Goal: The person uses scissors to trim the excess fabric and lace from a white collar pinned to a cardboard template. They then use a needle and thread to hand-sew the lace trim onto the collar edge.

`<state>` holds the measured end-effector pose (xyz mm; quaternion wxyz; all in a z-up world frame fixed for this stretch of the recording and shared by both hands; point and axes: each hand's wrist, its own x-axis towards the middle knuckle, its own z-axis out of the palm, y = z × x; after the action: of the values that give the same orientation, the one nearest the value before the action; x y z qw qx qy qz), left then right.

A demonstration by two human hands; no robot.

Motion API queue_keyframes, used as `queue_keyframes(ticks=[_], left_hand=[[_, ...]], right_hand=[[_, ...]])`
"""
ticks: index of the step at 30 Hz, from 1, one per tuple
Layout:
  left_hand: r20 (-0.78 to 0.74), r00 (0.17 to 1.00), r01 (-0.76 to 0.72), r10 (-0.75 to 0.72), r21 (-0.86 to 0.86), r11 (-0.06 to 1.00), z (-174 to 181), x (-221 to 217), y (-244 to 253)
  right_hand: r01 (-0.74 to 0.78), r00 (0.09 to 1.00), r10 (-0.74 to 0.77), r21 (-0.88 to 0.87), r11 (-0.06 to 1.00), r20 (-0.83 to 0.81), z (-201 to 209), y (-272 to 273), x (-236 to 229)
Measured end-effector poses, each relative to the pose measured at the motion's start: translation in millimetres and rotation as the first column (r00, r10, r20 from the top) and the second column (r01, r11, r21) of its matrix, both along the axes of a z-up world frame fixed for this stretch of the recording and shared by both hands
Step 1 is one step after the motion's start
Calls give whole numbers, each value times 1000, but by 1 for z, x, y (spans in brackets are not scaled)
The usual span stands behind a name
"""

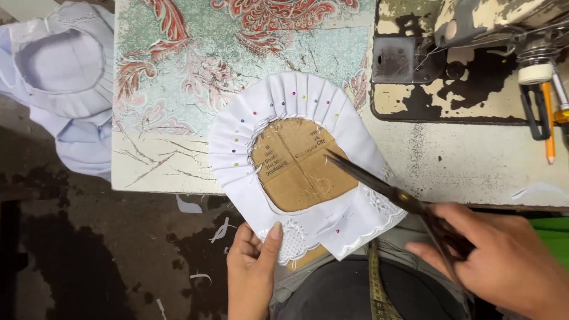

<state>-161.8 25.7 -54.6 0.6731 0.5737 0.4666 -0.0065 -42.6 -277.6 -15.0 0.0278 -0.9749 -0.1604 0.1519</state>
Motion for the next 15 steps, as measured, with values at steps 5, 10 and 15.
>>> queue_keyframes(ticks=[5,10,15], left_hand=[[-18,997,-79,78,-91,993,26,22,24],[-88,987,135,-132,36,990,41,32,75],[-227,941,298,-251,207,932,39,33,94]], right_hand=[[-19,999,17,-62,998,-31,6,0,26],[49,992,-30,154,987,-121,2,-2,16],[-5,990,53,338,941,-134,20,58,16]])
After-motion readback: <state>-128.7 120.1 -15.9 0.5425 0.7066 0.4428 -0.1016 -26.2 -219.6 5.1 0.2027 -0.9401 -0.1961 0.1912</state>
